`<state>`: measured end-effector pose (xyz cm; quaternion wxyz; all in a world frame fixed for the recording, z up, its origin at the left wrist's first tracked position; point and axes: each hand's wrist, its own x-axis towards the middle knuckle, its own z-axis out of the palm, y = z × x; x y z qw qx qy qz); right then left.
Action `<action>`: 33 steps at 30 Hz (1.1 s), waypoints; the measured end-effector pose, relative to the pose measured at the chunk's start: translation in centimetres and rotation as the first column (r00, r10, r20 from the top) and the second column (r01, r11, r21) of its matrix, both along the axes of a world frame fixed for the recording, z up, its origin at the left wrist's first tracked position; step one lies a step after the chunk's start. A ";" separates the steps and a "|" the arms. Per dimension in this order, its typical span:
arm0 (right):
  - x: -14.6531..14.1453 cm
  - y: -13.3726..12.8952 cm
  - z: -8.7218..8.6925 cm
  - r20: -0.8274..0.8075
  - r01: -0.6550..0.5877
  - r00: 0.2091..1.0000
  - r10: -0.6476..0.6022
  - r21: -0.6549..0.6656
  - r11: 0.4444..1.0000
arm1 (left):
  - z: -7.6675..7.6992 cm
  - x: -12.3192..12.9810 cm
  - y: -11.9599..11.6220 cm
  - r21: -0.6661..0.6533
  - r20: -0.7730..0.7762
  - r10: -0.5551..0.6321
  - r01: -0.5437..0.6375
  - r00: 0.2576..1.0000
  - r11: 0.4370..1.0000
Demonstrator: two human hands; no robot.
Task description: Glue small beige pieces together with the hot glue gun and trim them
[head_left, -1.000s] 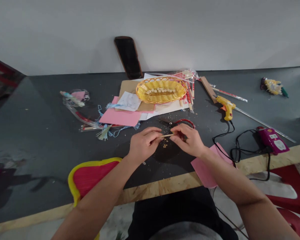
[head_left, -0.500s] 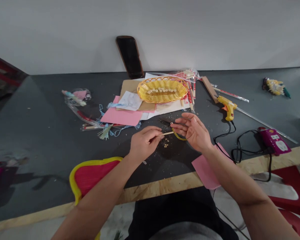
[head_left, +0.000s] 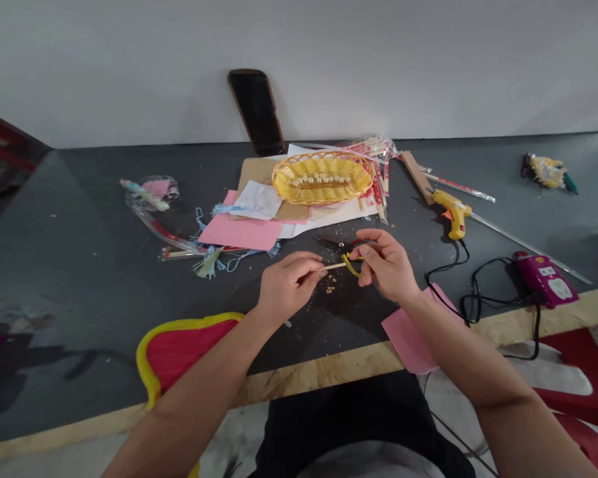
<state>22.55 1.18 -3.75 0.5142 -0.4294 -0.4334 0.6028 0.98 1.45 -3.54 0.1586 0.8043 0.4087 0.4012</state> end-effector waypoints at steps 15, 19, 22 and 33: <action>-0.1 0.0 -0.5 0.043 -0.103 0.994 0.098 0.146 0.984 | 0.1 0.1 -0.1 -0.061 0.021 -0.011 0.013 1.000 0.998; 0.1 0.0 -0.9 0.017 -0.109 0.994 0.108 0.166 0.980 | 0.1 0.1 -0.1 -0.042 0.017 -0.018 0.018 1.000 0.999; 0.1 0.1 -1.1 -0.030 -0.115 0.992 0.121 0.165 0.980 | 0.1 0.1 -0.1 -0.051 0.015 -0.022 0.022 1.000 0.998; 2.1 0.8 0.5 0.545 0.051 0.749 -0.376 0.519 0.853 | -0.1 -0.1 0.1 -0.057 0.010 0.051 -0.051 0.999 0.997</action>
